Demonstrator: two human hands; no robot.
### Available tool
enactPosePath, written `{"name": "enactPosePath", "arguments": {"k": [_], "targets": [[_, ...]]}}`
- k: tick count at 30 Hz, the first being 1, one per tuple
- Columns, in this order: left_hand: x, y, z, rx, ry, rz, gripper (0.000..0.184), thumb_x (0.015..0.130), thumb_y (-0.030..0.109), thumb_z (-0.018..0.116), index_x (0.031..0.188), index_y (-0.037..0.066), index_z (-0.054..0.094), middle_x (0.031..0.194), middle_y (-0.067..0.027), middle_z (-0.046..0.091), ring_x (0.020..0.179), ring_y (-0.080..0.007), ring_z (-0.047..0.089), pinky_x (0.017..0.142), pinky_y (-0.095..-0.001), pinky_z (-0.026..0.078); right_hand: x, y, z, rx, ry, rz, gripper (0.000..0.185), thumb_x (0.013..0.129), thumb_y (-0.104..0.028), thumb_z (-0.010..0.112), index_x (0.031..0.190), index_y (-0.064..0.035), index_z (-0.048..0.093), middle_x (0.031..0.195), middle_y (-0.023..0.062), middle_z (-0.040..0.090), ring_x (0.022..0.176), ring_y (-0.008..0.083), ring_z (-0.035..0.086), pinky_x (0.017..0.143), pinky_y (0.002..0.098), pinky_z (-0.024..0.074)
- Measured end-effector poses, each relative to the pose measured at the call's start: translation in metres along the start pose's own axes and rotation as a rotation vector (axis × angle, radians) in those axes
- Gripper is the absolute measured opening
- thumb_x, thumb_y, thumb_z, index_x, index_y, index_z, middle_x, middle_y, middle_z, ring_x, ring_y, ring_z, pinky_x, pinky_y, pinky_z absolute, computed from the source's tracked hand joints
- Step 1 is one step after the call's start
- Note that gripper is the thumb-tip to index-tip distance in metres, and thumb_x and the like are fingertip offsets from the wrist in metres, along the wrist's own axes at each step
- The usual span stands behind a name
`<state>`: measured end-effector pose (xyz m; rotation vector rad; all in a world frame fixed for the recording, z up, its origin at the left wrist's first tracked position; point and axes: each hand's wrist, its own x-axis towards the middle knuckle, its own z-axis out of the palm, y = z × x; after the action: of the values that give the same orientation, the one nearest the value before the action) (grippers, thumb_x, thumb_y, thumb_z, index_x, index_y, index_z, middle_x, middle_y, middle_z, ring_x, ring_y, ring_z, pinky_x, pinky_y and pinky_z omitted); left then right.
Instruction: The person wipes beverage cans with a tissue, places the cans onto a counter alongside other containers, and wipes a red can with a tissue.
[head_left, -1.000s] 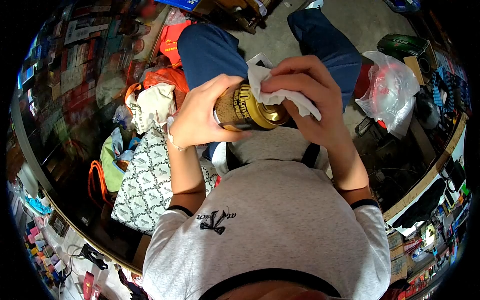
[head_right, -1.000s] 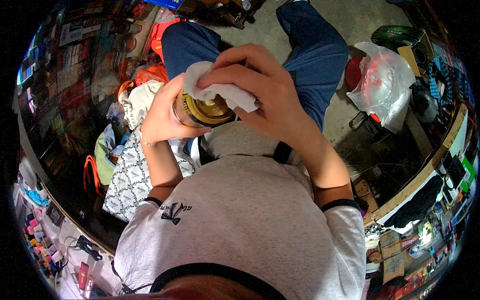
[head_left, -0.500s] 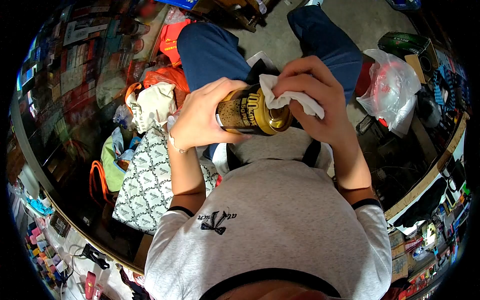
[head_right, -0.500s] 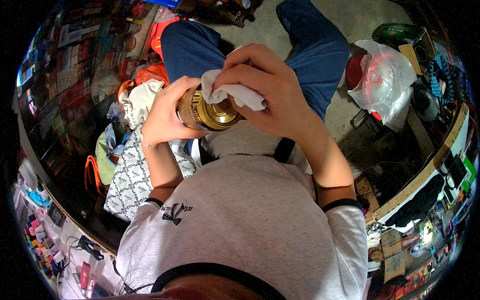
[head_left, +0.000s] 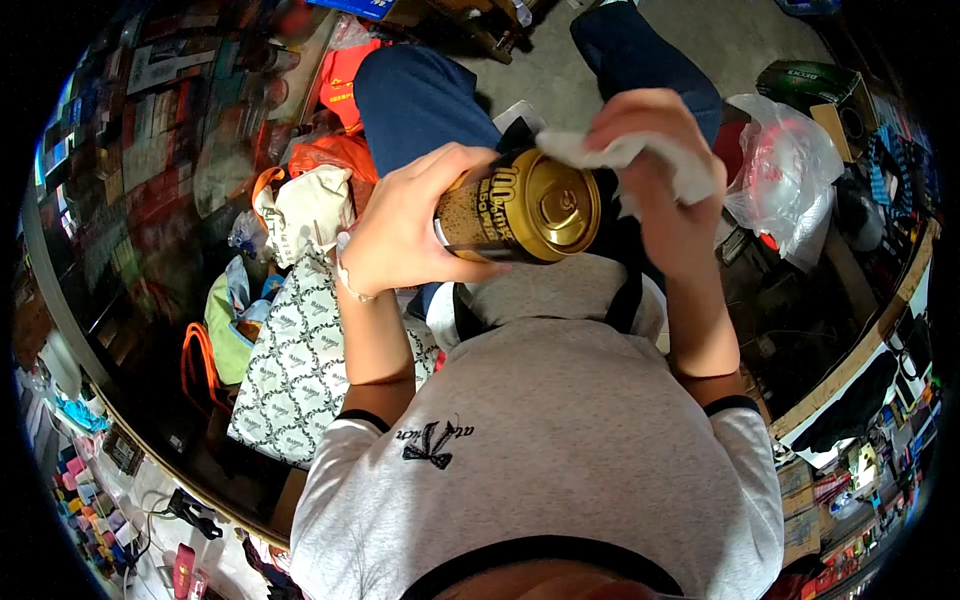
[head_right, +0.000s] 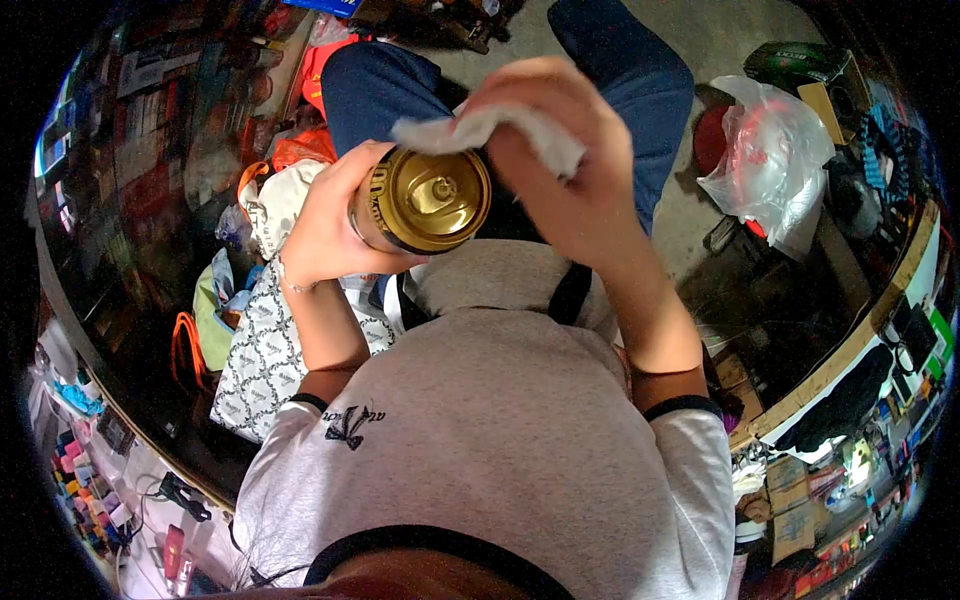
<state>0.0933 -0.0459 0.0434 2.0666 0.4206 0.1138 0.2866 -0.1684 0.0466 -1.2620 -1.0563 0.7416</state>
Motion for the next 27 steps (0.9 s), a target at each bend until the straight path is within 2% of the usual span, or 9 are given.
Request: {"name": "enactPosePath", "arguments": {"k": [3,5,8,10,13,20,23,25,27], "targets": [[0.0,0.003,-0.001,-0.019,-0.001,-0.027,0.067,0.046,0.025,0.08,0.104,0.003,0.051,0.092,-0.01,0.057,0.084,-0.0269,0.058,0.074,-0.031,0.046,0.002,-0.002,-0.003,-0.148,-0.193,-0.062,0.018,0.08,-0.014,0.053,0.087,0.0006,0.062,0.096,0.0101,0.057,0.087,0.0189,0.057,0.076,0.025,0.0431],[-0.001,0.003,-0.002,-0.04,0.002,-0.028,0.067,0.047,0.025,0.079,0.104,0.003,0.051,0.092,-0.0103,0.057,0.084,-0.0266,0.058,0.074,-0.0308,0.045,0.004,0.0,-0.004,0.117,-0.223,-0.016,0.039,0.081,-0.035,0.048,0.089,0.0004,0.063,0.097,0.0124,0.057,0.089,0.0224,0.057,0.078,0.029,0.043],[-0.003,0.001,-0.002,-0.026,-0.011,-0.036,0.066,0.047,0.025,0.079,0.104,0.004,0.052,0.092,-0.0102,0.057,0.085,-0.0267,0.058,0.074,-0.0314,0.045,0.008,-0.002,-0.012,0.255,-0.302,0.124,0.057,0.082,-0.048,0.036,0.092,0.0002,0.064,0.097,0.0138,0.057,0.09,0.0241,0.057,0.081,0.0328,0.0422],[-0.002,0.002,-0.003,-0.019,-0.021,-0.039,0.065,0.047,0.024,0.079,0.103,0.005,0.052,0.092,-0.0097,0.057,0.085,-0.0268,0.058,0.073,-0.0319,0.046,0.007,-0.006,-0.008,0.228,-0.254,0.195,0.041,0.083,-0.037,0.048,0.09,0.0007,0.063,0.094,0.0123,0.059,0.087,0.0194,0.058,0.077,0.0284,0.0432],[0.0,0.006,-0.003,0.007,-0.032,-0.05,0.064,0.047,0.024,0.078,0.103,0.006,0.052,0.091,-0.0086,0.058,0.084,-0.0275,0.058,0.073,-0.0327,0.046,0.003,-0.001,0.002,0.198,-0.072,0.239,0.015,0.074,-0.005,0.064,0.088,-0.0017,0.061,0.088,0.0053,0.061,0.076,0.0079,0.057,0.065,0.0189,0.0431],[0.002,0.01,-0.005,0.068,-0.071,-0.059,0.06,0.047,0.023,0.078,0.101,0.01,0.053,0.09,-0.0066,0.058,0.084,-0.0283,0.057,0.07,-0.0344,0.046,0.007,0.001,-0.004,-0.043,-0.288,0.32,0.018,0.074,-0.011,0.066,0.089,-0.0046,0.06,0.082,0.0009,0.059,0.072,0.0052,0.054,0.059,0.0184,0.0423],[0.005,0.009,-0.001,0.127,-0.034,-0.056,0.059,0.047,0.022,0.077,0.1,0.011,0.054,0.088,-0.0056,0.058,0.084,-0.0276,0.057,0.069,-0.0348,0.046,0.01,0.008,-0.003,0.017,-0.321,0.362,0.018,0.073,-0.009,0.066,0.088,-0.0038,0.058,0.076,-0.0013,0.055,0.07,0.0035,0.051,0.057,0.0183,0.0414],[0.006,0.01,-0.001,0.146,-0.024,-0.055,0.059,0.047,0.022,0.076,0.1,0.011,0.054,0.088,-0.0052,0.058,0.084,-0.0273,0.057,0.069,-0.0349,0.046,0.01,0.012,-0.003,0.258,-0.376,0.503,0.015,0.071,-0.001,0.055,0.085,-0.0033,0.049,0.082,-0.0004,0.047,0.075,0.0043,0.046,0.065,0.018,0.0385],[0.006,0.01,0.001,0.162,-0.013,-0.054,0.058,0.047,0.022,0.075,0.1,0.012,0.054,0.087,-0.0049,0.058,0.084,-0.027,0.057,0.069,-0.035,0.046,0.009,0.017,-0.004,0.279,-0.398,0.496,0.015,0.07,-0.001,0.053,0.084,-0.0037,0.048,0.082,-0.0006,0.045,0.074,0.0042,0.044,0.065,0.018,0.0376]]}}
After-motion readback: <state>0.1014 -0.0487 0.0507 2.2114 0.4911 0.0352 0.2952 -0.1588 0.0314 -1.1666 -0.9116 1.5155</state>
